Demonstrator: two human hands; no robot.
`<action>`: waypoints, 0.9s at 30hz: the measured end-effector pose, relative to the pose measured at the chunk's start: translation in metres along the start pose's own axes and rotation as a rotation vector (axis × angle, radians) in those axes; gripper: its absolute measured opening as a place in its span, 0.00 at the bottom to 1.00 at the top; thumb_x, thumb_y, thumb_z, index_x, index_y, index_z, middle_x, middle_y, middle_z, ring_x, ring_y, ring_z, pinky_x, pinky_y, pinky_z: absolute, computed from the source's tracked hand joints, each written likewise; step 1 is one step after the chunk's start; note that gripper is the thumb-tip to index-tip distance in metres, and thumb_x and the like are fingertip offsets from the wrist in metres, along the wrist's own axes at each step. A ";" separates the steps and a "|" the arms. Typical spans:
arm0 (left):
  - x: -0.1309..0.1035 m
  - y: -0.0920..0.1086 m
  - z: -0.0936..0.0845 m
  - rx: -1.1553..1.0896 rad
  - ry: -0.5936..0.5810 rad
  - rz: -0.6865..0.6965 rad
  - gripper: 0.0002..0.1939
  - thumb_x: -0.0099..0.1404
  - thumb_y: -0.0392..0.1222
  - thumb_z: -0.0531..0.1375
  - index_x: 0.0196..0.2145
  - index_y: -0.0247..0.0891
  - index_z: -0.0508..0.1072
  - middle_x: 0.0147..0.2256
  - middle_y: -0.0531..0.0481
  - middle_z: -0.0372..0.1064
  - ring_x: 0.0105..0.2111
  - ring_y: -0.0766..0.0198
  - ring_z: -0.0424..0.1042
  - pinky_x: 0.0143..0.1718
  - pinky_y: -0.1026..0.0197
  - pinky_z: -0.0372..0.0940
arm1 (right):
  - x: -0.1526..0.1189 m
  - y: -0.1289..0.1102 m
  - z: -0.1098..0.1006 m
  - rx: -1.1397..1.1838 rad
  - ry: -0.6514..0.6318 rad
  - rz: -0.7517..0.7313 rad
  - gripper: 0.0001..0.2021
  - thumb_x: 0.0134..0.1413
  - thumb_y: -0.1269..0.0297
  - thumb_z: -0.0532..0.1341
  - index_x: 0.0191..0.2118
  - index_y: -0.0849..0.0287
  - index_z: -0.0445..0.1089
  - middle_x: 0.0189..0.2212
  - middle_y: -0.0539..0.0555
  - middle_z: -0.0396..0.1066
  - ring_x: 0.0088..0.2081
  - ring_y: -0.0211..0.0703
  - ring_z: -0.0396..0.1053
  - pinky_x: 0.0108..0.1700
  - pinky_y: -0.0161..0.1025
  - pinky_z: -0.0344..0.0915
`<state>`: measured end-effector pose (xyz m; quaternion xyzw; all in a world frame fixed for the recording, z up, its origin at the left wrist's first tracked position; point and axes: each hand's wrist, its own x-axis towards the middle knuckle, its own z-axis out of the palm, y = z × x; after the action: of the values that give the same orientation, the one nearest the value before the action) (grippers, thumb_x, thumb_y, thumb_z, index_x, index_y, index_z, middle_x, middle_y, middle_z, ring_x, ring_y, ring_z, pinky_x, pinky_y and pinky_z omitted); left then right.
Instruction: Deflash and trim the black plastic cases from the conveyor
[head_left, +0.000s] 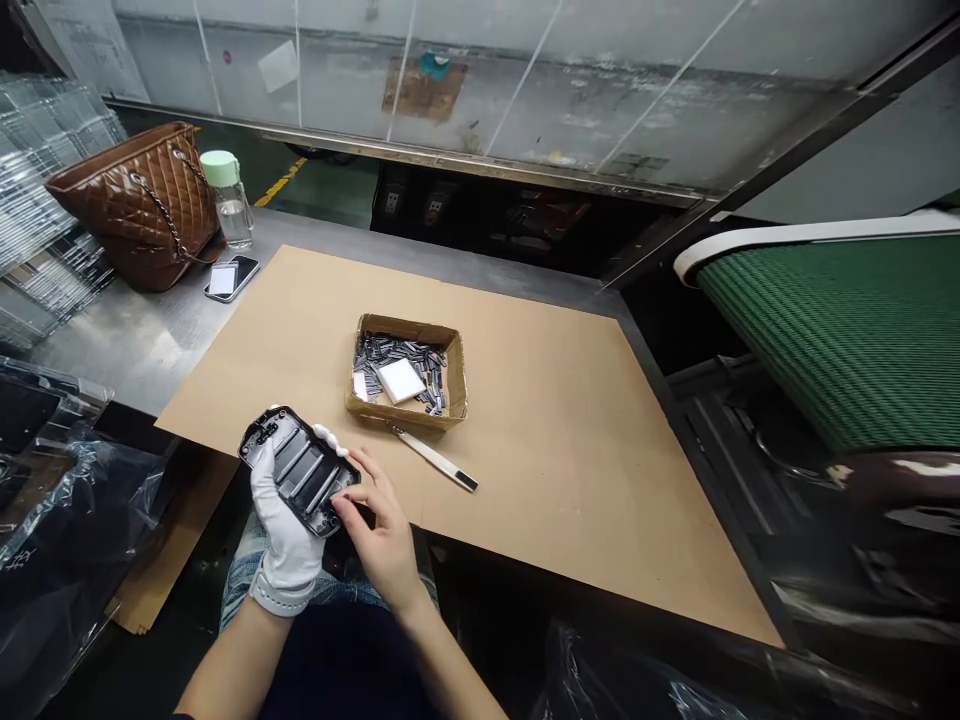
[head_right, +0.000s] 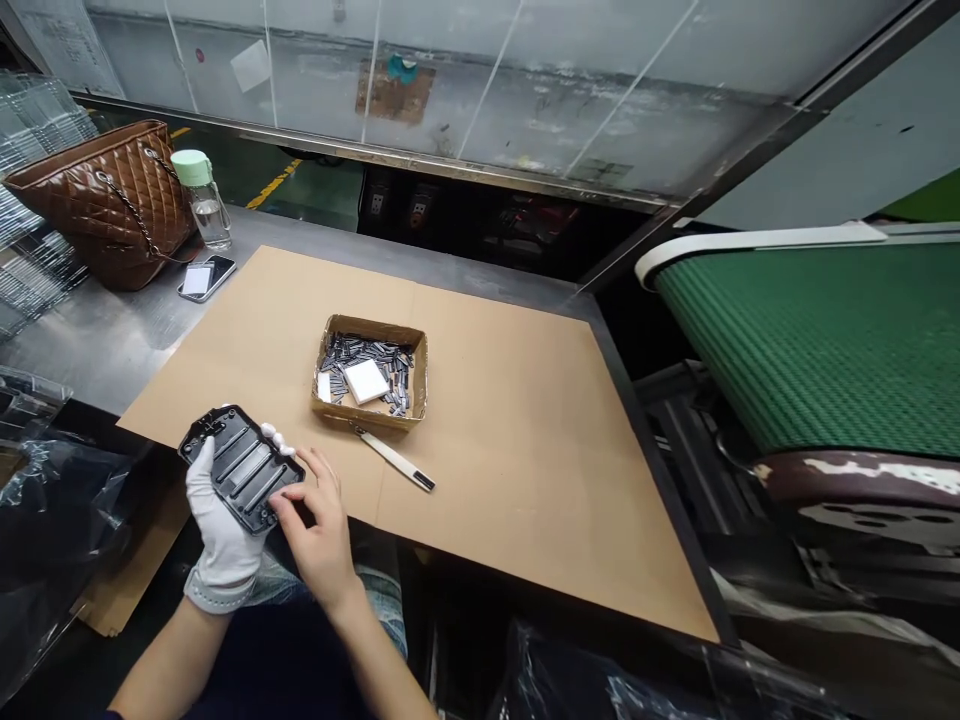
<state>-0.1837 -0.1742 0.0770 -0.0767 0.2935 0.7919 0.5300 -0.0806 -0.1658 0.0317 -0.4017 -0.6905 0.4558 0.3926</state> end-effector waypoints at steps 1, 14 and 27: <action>0.001 0.002 0.000 0.062 0.005 0.040 0.15 0.61 0.50 0.57 0.40 0.39 0.75 0.35 0.49 0.74 0.35 0.60 0.73 0.41 0.58 0.70 | -0.004 -0.003 -0.003 -0.062 -0.046 -0.077 0.09 0.58 0.58 0.59 0.32 0.50 0.75 0.56 0.55 0.66 0.63 0.55 0.54 0.63 0.59 0.51; 0.013 0.037 -0.024 0.017 -0.170 -0.163 0.28 0.61 0.57 0.58 0.57 0.46 0.66 0.52 0.41 0.70 0.49 0.49 0.71 0.52 0.46 0.65 | 0.087 0.012 -0.093 -0.426 0.275 -0.048 0.17 0.60 0.51 0.55 0.45 0.56 0.72 0.44 0.59 0.73 0.49 0.51 0.69 0.53 0.54 0.64; 0.005 0.015 -0.020 0.025 -0.155 -0.153 0.28 0.64 0.59 0.55 0.59 0.48 0.63 0.48 0.43 0.73 0.47 0.52 0.73 0.56 0.45 0.60 | 0.007 0.013 -0.057 -0.297 -0.060 0.009 0.19 0.64 0.59 0.50 0.59 0.53 0.61 0.52 0.58 0.70 0.51 0.47 0.70 0.49 0.44 0.70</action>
<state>-0.2031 -0.1852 0.0642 -0.0307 0.2546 0.7491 0.6109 -0.0291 -0.1386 0.0364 -0.4449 -0.7598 0.3622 0.3061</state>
